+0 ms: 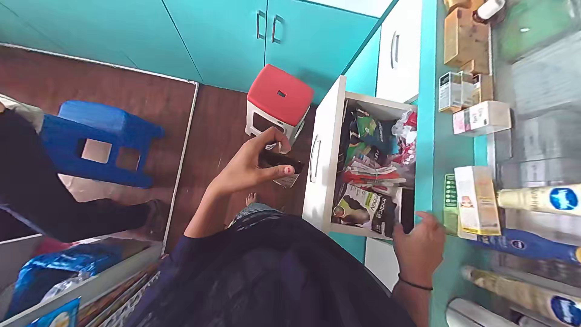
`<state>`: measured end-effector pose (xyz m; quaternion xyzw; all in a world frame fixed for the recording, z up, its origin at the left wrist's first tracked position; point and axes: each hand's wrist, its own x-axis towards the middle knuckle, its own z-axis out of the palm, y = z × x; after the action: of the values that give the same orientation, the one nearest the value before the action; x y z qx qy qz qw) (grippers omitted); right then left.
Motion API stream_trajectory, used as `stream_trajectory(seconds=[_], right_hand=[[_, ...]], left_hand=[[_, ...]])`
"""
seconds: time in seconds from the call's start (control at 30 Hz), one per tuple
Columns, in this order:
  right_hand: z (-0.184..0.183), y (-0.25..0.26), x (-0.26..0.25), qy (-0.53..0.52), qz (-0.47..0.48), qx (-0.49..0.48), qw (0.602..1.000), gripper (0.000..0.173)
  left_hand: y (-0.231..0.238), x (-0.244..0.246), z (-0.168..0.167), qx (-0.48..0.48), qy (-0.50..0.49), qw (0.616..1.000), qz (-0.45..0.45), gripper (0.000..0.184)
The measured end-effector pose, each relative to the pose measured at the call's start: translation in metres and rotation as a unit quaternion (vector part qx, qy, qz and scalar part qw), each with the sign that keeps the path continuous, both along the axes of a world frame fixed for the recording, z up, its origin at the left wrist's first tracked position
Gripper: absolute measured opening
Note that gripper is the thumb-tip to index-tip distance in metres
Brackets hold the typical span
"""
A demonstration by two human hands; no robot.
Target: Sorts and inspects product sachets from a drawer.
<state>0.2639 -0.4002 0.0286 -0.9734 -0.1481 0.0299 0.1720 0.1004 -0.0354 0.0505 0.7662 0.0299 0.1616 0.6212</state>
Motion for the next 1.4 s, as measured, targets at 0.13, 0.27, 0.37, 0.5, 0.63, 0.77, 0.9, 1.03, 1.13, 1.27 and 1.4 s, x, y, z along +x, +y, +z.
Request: stream_trajectory(seconds=[0.13,0.27,0.37,0.5,0.63,0.77,0.9,1.03,1.13,1.27,1.4], right_hand=[[-0.019,0.017,0.002,0.020,0.204,0.039,0.978,0.039],[-0.067,0.027,0.010,0.113,0.281,0.053,0.951,0.030],[-0.064,0.028,0.024,0.168,0.296,0.035,0.940,0.026],[-0.021,0.053,0.017,0.115,0.291,0.091,0.945,0.047],[-0.001,0.094,-0.011,0.218,0.277,0.306,0.885,0.071],[-0.003,0.115,-0.029,0.251,0.185,0.438,0.843,0.012],[0.002,0.105,-0.028,0.244,0.104,0.467,0.844,0.019],[0.008,0.095,-0.027,0.281,0.050,0.378,0.881,0.051],[0.009,0.095,-0.031,0.330,0.044,0.372,0.866,0.056],[0.018,0.081,-0.020,0.062,0.143,0.245,0.957,0.043],[0.072,0.049,0.003,-0.132,0.178,0.226,0.949,0.036]], left_hand=[[-0.002,0.009,-0.002,-0.043,0.002,0.996,-0.076,0.042],[-0.008,0.020,-0.003,-0.037,0.006,0.996,-0.079,0.041],[-0.010,0.027,-0.006,-0.026,-0.014,0.998,-0.047,0.038],[-0.013,0.038,-0.008,-0.090,-0.039,0.993,-0.066,0.043],[-0.030,0.048,0.000,-0.173,-0.037,0.978,-0.107,0.036],[-0.032,0.054,0.001,-0.222,0.007,0.973,-0.066,0.031],[-0.029,0.051,-0.025,-0.164,0.090,0.975,-0.122,0.046],[-0.072,0.055,-0.042,-0.302,0.141,0.943,-0.008,0.031],[-0.105,0.058,-0.050,-0.399,0.136,0.903,0.083,0.033],[-0.132,0.042,-0.058,-0.421,0.135,0.897,-0.024,0.051],[-0.131,0.039,-0.061,-0.362,0.183,0.904,-0.135,0.052]])
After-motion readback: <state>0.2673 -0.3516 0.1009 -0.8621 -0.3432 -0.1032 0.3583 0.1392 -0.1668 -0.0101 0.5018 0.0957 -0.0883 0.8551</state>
